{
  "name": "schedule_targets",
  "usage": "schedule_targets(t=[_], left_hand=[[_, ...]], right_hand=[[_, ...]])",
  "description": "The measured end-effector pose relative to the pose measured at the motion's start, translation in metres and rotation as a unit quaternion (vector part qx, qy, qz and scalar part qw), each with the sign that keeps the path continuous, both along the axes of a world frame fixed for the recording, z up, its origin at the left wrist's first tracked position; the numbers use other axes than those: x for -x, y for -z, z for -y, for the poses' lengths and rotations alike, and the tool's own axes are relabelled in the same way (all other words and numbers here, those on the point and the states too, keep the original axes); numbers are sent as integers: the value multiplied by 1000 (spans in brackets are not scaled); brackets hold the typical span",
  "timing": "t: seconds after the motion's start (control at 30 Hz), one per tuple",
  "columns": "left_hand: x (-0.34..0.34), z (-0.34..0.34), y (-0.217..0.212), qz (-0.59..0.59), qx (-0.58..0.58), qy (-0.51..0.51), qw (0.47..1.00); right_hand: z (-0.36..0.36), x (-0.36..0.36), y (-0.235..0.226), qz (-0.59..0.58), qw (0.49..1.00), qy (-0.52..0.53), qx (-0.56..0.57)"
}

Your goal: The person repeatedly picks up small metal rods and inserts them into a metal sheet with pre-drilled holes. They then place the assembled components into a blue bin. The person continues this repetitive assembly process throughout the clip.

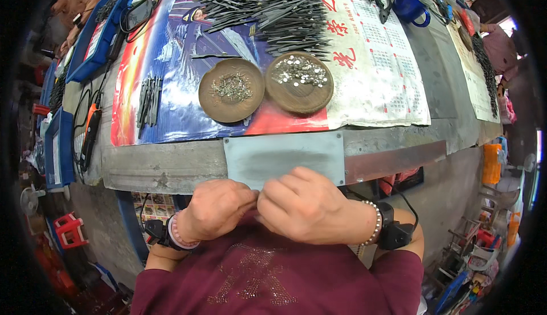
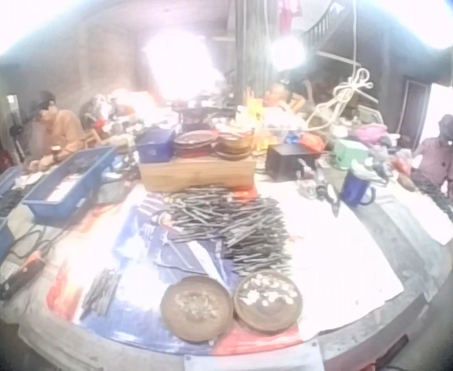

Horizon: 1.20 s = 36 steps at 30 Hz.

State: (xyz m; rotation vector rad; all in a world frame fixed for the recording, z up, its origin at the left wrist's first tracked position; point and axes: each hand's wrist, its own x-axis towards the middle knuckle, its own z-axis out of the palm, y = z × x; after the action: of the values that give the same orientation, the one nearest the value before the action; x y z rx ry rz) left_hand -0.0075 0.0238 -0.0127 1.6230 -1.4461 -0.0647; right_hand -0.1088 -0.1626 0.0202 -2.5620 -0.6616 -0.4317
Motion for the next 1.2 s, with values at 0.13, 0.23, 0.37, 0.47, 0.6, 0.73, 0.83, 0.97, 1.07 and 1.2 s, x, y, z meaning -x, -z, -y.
schedule_targets(t=[0.13,0.23,0.37,0.47,0.6,0.73,0.83,0.97,1.07,1.2], left_hand=[[4,1,-2,-35,-35,-55,997],[5,0,-4,-83,-55,-98,990],[6,-3,-5,-165,-54,-73,982],[10,-7,-3,-195,-62,-74,976],[10,-14,0,-239,-71,-89,964],[8,-15,3,-251,-64,-89,962],[7,-14,3,-256,-64,-91,960],[8,-13,4,-264,-64,-102,957],[10,-13,4,-296,-56,-114,947],[19,-10,3,-482,-35,-122,867]], right_hand=[[17,-9,5,-58,996,1,-60],[46,-28,9,-103,982,116,-108],[77,-60,24,-59,969,240,-23],[84,-70,36,-11,974,220,56],[80,-72,41,-23,972,211,101],[74,-65,34,-54,971,207,110],[74,-58,31,-67,976,197,64],[76,-54,33,-73,979,188,33],[77,-56,30,-82,978,188,27],[66,-52,13,-74,984,162,5]])
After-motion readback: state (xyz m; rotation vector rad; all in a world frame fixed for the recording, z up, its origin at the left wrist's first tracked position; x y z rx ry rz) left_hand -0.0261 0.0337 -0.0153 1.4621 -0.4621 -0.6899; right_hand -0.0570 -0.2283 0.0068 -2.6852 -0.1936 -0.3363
